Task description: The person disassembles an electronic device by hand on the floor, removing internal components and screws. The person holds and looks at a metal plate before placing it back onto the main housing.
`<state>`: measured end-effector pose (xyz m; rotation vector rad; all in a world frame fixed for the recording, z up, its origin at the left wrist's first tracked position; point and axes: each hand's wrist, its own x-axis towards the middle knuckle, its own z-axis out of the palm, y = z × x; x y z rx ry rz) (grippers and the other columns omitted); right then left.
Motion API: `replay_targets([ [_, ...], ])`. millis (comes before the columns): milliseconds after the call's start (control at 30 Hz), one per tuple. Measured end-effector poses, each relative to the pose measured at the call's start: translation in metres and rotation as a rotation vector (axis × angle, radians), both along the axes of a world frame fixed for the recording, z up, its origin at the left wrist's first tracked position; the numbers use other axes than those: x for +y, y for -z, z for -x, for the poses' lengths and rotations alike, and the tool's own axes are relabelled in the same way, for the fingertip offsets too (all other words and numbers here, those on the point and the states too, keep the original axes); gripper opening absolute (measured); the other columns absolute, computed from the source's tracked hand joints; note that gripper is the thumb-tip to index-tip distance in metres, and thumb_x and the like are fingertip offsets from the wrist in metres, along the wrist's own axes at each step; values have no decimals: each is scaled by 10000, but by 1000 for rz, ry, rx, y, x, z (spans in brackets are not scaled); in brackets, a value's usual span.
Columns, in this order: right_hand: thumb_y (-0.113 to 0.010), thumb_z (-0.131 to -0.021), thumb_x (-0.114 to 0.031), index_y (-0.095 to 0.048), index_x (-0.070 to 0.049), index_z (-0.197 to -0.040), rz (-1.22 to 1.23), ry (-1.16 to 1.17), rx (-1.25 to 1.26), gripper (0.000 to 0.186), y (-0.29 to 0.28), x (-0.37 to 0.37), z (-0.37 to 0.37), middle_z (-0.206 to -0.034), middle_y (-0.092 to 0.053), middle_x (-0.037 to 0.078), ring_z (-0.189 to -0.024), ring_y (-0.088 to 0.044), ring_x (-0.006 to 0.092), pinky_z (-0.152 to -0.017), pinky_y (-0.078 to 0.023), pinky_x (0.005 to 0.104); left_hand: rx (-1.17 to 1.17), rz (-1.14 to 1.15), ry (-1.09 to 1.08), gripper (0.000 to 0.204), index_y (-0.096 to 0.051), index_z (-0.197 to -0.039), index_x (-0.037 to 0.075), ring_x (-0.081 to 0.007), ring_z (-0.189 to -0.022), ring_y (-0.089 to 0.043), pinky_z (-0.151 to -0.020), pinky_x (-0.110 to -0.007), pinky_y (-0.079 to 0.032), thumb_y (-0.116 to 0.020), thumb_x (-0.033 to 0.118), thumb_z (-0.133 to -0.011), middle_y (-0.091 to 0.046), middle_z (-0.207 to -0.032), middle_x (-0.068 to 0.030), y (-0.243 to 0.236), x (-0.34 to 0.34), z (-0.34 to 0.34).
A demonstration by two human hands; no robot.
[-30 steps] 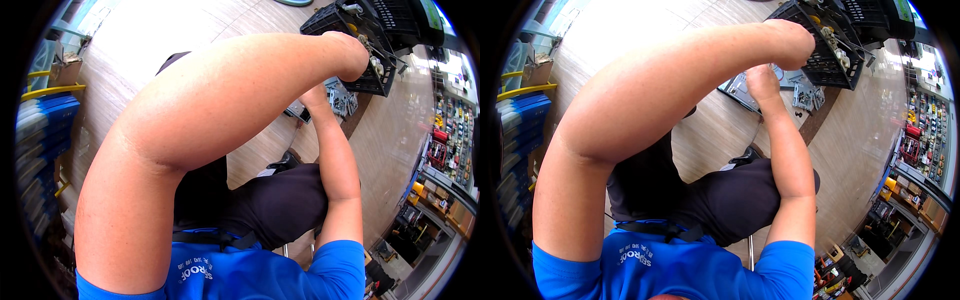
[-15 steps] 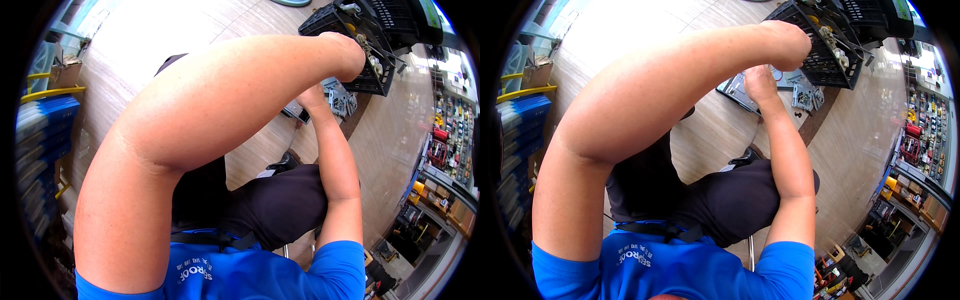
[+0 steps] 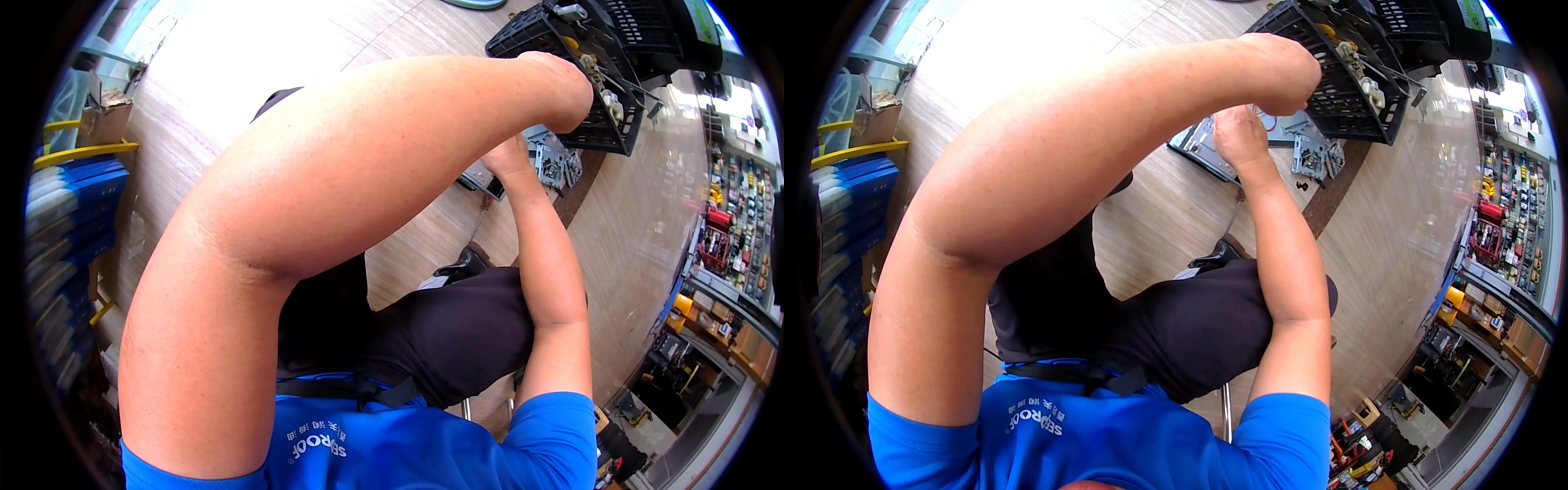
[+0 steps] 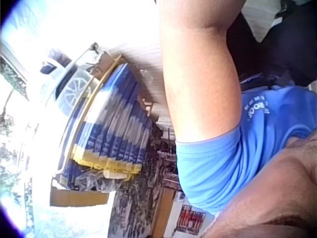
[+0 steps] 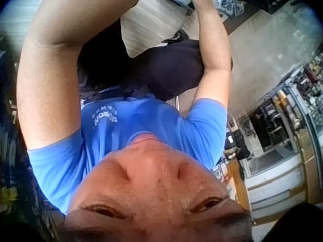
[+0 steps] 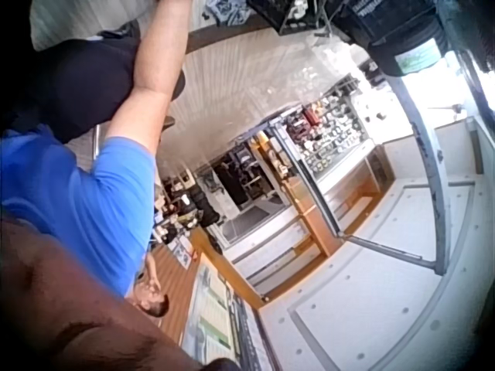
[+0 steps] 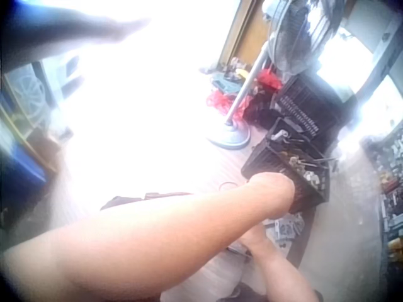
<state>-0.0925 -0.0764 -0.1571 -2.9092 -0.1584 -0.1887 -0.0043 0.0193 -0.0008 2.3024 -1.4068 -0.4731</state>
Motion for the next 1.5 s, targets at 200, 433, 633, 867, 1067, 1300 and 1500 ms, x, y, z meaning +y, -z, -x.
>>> replay_targets([
  [200,-493,-869,-97,-630,18,-1055,-7,62,121,258,-5,1,1,-1056,-623,271,-984,-619,410,-866,-501,474,46,-84,14,315,-715,-1099,66,-283,-1046,-660,-871,-392,-518,-626,100,-799,-686,-1123,-134,-4,-1,0],
  [433,-508,-884,-135,-613,11,-1086,10,94,106,269,-4,1,0,-1070,-621,268,-991,-614,406,-879,-490,479,25,-68,8,252,-726,-1043,58,-291,-993,-670,-844,-399,-524,-631,171,-840,-699,-1042,-134,4,-3,0],
  [633,-573,-881,-263,-548,-21,-1233,-40,97,186,428,-4,3,-2,-1254,-541,235,-1182,-501,362,-990,-404,433,0,-55,1,245,-733,-1002,54,-293,-955,-677,-823,-404,-527,-641,244,-878,-711,-973,-133,2,-1,1],
  [867,-629,-899,-299,-490,-26,-1358,-131,147,339,552,-4,0,-5,-1421,-468,203,-1344,-397,327,-1101,-312,391,-10,-53,-3,258,-734,-993,50,-302,-949,-675,-829,-406,-523,-644,264,-882,-710,-967,-138,8,-3,0],
  [1067,-536,-850,-75,-603,17,-1075,-166,-22,49,251,5,-7,-6,-1061,-614,276,-1001,-594,423,-884,-469,490,-34,-65,-1,283,-733,-983,49,-314,-938,-671,-829,-413,-524,-645,299,-885,-708,-952,-141,6,-3,0],
  [1300,-510,-845,-55,-590,9,-1093,-177,8,-6,268,-7,-2,-2,-1085,-606,261,-1058,-565,421,-918,-450,484,-7,-153,17,274,-732,-1040,58,-301,-990,-669,-842,-398,-531,-606,84,-798,-692,-1071,-147,1,-6,0],
  [1500,-515,-855,-74,-581,-9,-1128,-153,-40,-13,288,-2,-5,-1,-1134,-589,261,-1084,-558,416,-938,-440,486,2,-170,19,275,-733,-1042,59,-290,-993,-669,-845,-393,-529,-596,77,-804,-693,-1073,-141,-5,-4,2],
])
